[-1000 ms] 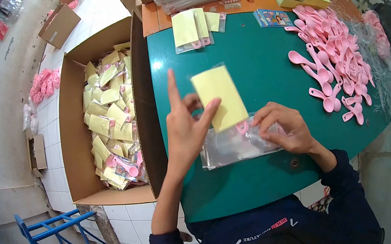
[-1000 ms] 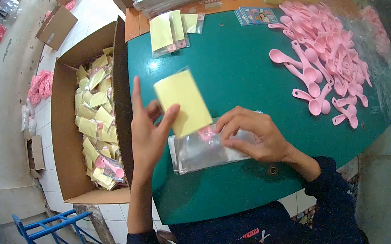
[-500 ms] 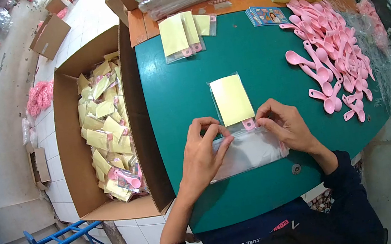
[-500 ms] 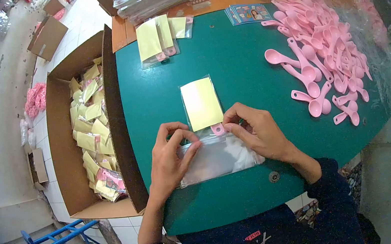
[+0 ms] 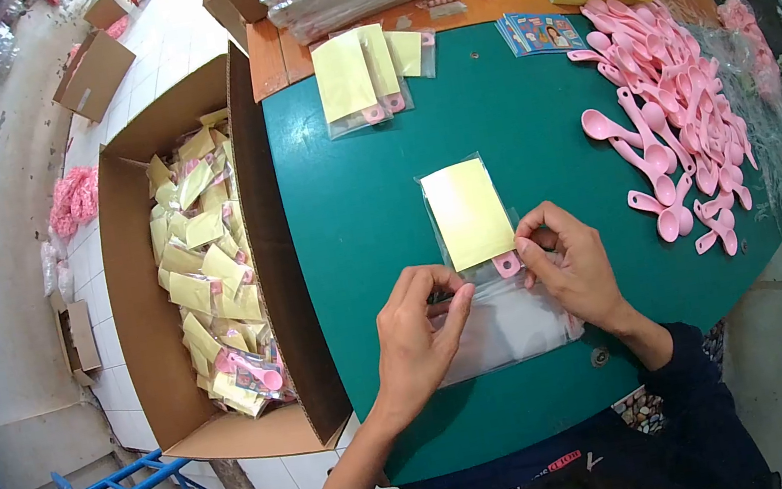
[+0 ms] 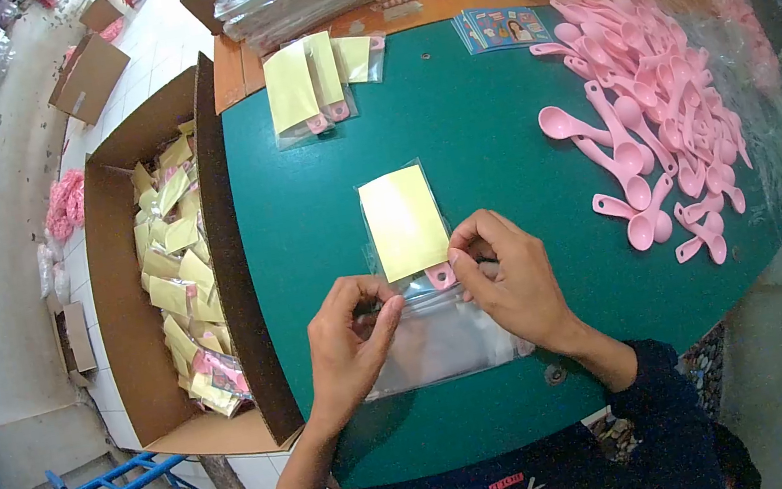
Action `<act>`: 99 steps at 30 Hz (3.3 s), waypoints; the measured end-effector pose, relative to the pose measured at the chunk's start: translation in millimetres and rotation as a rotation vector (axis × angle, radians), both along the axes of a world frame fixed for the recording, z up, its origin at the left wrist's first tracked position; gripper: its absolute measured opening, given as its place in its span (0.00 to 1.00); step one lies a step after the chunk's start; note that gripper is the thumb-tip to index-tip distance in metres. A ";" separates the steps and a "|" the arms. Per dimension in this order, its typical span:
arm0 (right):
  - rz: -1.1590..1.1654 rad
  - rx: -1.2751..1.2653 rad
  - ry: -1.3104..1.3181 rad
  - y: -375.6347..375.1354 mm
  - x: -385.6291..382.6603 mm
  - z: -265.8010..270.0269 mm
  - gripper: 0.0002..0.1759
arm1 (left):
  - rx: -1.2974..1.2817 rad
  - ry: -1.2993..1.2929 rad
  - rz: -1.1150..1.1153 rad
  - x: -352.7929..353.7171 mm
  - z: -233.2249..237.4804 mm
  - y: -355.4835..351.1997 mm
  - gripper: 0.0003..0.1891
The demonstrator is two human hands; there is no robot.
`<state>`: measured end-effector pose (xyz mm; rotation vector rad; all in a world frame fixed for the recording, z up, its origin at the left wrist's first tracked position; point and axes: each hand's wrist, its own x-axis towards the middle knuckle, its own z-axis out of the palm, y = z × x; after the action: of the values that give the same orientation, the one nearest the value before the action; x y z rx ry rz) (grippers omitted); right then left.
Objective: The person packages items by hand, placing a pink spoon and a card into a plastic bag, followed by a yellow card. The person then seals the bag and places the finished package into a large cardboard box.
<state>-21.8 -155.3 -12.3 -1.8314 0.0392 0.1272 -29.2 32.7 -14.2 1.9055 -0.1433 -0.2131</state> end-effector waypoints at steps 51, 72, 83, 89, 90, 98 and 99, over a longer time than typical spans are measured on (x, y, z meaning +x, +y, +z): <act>0.062 -0.109 -0.439 -4.3 62.9 37.9 0.09 | -0.381 -0.105 0.324 -0.9 6.1 7.0 0.14; -0.044 -0.981 -0.347 -154.5 41.5 6.2 0.09 | 0.355 -0.318 -0.470 26.9 7.0 -31.7 0.09; 0.245 -0.097 -0.097 -80.6 2.6 54.1 0.05 | -0.028 -0.204 -0.302 23.7 4.2 -13.6 0.07; -0.036 0.044 -0.242 -88.0 15.2 27.6 0.09 | -0.290 0.087 -0.205 25.6 12.8 -3.7 0.10; -0.064 0.070 -0.311 -86.0 16.6 26.3 0.09 | -0.290 0.095 -0.202 25.7 13.6 -3.8 0.11; -0.134 0.207 -0.427 -50.4 2.6 35.9 0.11 | -0.303 0.165 -0.236 25.2 12.1 -6.7 0.14; -0.123 0.210 -0.428 -47.5 1.0 37.4 0.11 | -0.305 0.172 -0.238 25.5 11.0 -6.8 0.14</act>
<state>-20.9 -202.8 25.1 -1.6086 -0.1559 -0.3362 -3.8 26.0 -3.2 1.5576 -0.2712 -0.4874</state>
